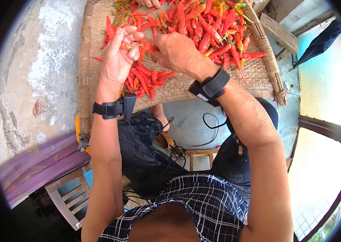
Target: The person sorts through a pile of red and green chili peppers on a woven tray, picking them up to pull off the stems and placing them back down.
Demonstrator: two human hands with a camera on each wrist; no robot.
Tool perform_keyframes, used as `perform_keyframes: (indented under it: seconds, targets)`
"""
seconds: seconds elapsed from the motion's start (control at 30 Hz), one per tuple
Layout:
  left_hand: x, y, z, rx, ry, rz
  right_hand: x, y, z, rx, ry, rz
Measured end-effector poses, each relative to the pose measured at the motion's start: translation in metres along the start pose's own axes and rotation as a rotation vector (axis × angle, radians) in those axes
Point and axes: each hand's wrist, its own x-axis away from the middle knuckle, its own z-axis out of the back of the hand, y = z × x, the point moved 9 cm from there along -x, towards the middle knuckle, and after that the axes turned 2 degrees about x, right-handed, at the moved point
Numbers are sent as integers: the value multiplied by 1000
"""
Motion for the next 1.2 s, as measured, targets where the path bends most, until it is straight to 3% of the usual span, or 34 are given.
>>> perform_keyframes:
  seconds: [0.07,0.13,0.23,0.3,0.33,0.4,0.43,0.47,0.53,0.7,0.77,0.8,0.87,0.93,1.0,1.03,1.1,1.2]
  targets:
    - [-2,4,10,-11,64,-52,-3,12,13,-39,72,-25]
    - [-3,8,37,-201,213,-111,-8,30,32,-154,149,-116]
    - [-4,-4,35,-358,146,-13,-14,53,57,-332,242,-184]
    - [-3,-17,20,-450,47,35,8,34,108,-10,777,15]
    - [-2,-19,17,-450,46,36,9,34,107,-9,777,13]
    - [-1,-26,-2,-556,-75,61,-6,46,74,-285,402,-187]
    - [-1,-28,-7,-656,-80,84,-7,29,63,-263,418,17]
    - [-2,-29,-13,-656,-85,86,-7,20,44,-404,216,-23]
    - [-1,-39,-24,-888,-191,140,-7,14,21,-359,82,-47]
    - [-3,-43,-26,-853,-250,94,-8,32,49,-325,203,-173]
    - [-10,-32,-21,-1213,-185,-242,-7,43,66,-273,301,-206]
    - [-10,-38,-17,-1213,-186,-243,-6,48,74,-282,325,-218]
    - [-8,-44,-17,-1614,-162,-335,-4,58,92,-341,285,-278]
    - [-8,-52,-17,-1605,-164,-284,-2,63,91,-399,245,-338]
    - [-8,-65,-14,-1760,-174,-112,9,74,93,-652,515,-322]
    - [-9,-66,-13,-1759,-176,-112,10,78,87,-651,516,-324]
    - [-13,-73,-12,-1762,-227,-129,4,42,96,-56,535,37]
    - [-18,-66,-8,-1717,-185,-212,-2,44,80,-237,407,-88]
